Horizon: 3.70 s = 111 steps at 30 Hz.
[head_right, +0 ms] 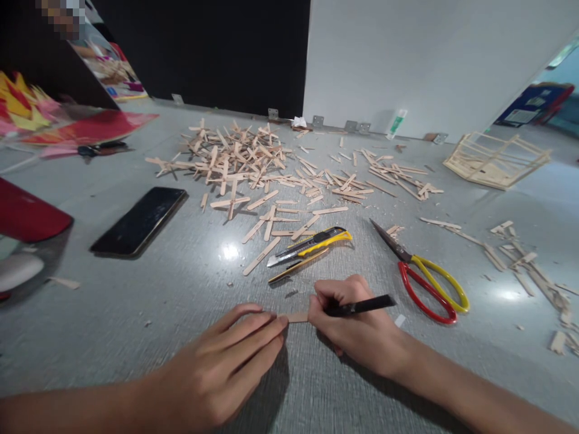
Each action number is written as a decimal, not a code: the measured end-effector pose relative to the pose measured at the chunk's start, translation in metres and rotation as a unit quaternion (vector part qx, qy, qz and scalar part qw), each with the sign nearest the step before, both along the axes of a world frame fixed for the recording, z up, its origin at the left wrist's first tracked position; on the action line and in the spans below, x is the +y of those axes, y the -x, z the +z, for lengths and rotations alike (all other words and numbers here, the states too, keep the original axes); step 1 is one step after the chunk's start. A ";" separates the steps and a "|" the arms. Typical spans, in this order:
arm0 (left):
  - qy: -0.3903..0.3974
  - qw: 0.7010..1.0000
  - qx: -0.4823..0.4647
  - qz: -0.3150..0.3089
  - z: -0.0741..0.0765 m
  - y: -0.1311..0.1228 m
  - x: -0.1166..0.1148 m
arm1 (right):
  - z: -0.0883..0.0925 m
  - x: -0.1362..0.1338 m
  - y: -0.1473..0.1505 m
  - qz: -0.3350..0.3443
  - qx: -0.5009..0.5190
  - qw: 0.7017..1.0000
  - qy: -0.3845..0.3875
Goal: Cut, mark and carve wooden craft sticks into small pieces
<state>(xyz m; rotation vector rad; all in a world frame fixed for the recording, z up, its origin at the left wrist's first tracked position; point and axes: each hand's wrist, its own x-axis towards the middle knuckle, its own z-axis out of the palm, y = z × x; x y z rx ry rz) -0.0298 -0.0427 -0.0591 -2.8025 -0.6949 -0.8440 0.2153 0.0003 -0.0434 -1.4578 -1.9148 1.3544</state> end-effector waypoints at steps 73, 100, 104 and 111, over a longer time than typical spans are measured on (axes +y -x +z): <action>0.016 1.000 -0.024 -0.006 -0.003 0.000 0.001 | 0.001 0.002 0.003 -0.022 -0.001 1.000 0.014; -0.023 1.000 0.003 -0.014 -0.003 -0.001 0.003 | -0.008 -0.001 0.004 -0.021 0.042 0.999 0.005; -0.029 0.999 0.008 -0.013 -0.001 -0.001 0.004 | -0.008 0.001 0.003 -0.013 0.023 1.000 -0.013; -0.023 1.000 0.002 -0.009 0.000 -0.001 0.003 | -0.005 0.003 0.002 0.004 -0.003 1.000 -0.013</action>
